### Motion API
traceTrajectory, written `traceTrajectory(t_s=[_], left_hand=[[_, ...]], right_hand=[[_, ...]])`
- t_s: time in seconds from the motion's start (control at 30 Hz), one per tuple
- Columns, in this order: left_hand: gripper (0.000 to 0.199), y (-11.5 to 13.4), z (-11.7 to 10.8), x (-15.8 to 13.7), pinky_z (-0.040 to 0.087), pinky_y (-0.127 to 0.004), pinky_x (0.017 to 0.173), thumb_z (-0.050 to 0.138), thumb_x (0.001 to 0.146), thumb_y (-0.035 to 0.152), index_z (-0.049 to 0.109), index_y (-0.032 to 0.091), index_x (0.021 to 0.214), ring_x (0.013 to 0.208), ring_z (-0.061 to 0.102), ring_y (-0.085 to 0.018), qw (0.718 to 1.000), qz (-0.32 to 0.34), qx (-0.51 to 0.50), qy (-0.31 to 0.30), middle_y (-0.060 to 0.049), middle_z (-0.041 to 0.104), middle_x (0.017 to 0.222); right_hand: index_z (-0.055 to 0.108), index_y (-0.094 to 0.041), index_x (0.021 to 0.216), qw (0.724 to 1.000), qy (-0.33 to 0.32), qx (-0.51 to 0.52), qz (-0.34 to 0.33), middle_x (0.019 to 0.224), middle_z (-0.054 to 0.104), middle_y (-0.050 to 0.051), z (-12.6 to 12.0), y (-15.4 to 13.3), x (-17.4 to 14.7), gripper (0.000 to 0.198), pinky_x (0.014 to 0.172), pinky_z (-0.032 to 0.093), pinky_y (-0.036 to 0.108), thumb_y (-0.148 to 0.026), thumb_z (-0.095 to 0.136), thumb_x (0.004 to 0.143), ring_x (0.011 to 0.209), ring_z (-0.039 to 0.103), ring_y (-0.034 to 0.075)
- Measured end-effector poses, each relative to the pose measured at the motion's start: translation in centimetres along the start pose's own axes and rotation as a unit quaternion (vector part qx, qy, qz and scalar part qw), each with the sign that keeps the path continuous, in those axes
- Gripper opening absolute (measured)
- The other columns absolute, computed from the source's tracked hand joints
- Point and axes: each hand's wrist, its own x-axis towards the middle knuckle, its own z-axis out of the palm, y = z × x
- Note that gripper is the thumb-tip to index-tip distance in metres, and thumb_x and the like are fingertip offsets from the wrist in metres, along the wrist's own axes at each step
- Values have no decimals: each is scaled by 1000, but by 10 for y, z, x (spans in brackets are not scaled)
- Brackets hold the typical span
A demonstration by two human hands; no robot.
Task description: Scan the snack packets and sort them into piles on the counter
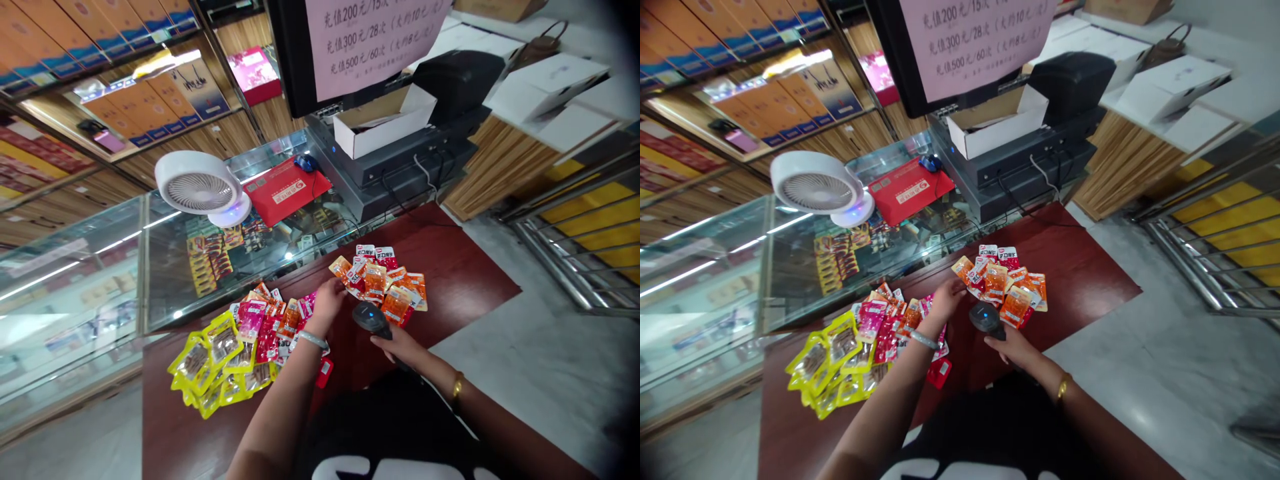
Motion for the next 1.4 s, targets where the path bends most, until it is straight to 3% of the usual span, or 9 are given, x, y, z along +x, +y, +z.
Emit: traceTrajectory(t_s=[0.07, 0.13, 0.23, 0.33, 0.57, 0.9, 1.1, 1.27, 1.4], left_hand=[[39, -15, -22, -9, 41, -44, 100, 69, 77, 24, 64, 18, 115, 118, 53, -31, 974, -47, 214, 59, -15, 62, 119], [43, -31, -40, -16, 39, -46, 98, 70, 75, 29, 62, 16, 115, 119, 50, -35, 931, -94, 346, 62, -18, 59, 120], [51, -47, -54, -22, 37, -45, 97, 72, 73, 37, 59, 15, 116, 118, 48, -35, 901, -117, 417, 34, -18, 56, 123], [41, -51, -55, -24, 35, -42, 96, 66, 78, 36, 59, 16, 112, 115, 50, -31, 902, -94, 420, 27, -16, 61, 117], [33, -30, -39, -26, 33, -39, 94, 62, 84, 35, 57, 20, 113, 101, 61, -26, 935, -10, 354, 16, -10, 68, 99], [41, -23, -19, -25, 36, -37, 96, 67, 81, 39, 57, 23, 118, 105, 64, -25, 960, -31, 278, -11, -8, 71, 106], [41, -30, 2, -14, 48, -28, 80, 69, 81, 36, 57, 19, 116, 89, 68, -20, 998, -28, 53, -19, -7, 72, 100], [40, -2, 32, -2, 52, -28, 84, 58, 87, 22, 56, 15, 126, 94, 67, -17, 979, 27, -178, -96, -9, 71, 110], [38, 8, 26, -6, 50, -31, 91, 61, 84, 20, 62, 16, 122, 101, 65, -19, 980, 59, -148, -122, -9, 69, 116]], right_hand=[[47, -19, 103, 1000, 1, -2, -8, 39, 43, -13, 1, 0, 1, 53, 40, 27, 22, -56, 67, 72, 33, 39, 10], [48, -19, 100, 1000, -1, -7, -15, 40, 45, -12, 2, 1, 3, 49, 41, 28, 22, -54, 68, 72, 34, 40, 10], [49, -20, 96, 1000, -3, -19, -12, 41, 46, -11, 4, 2, 5, 46, 42, 30, 22, -54, 68, 72, 36, 42, 10], [50, -20, 97, 1000, -5, -28, -9, 42, 46, -11, 7, -2, 5, 45, 42, 31, 22, -54, 68, 73, 36, 43, 10], [50, -18, 112, 998, -17, -19, -59, 42, 44, -12, 8, -20, 8, 49, 41, 31, 22, -50, 66, 78, 35, 41, 10], [51, -20, 105, 998, 6, -10, -66, 42, 43, -12, 3, -23, 10, 45, 41, 32, 22, -53, 66, 78, 35, 42, 10], [49, -19, 102, 999, 3, 2, -48, 41, 45, -13, 2, -11, 5, 48, 40, 30, 21, -54, 67, 75, 34, 42, 10], [46, -20, 97, 1000, 9, 8, -12, 38, 44, -13, 2, 0, 1, 48, 39, 28, 22, -56, 67, 72, 32, 40, 10], [46, -20, 97, 1000, 5, 2, -2, 37, 44, -13, 1, 5, 1, 48, 39, 26, 22, -55, 67, 72, 32, 38, 10]])
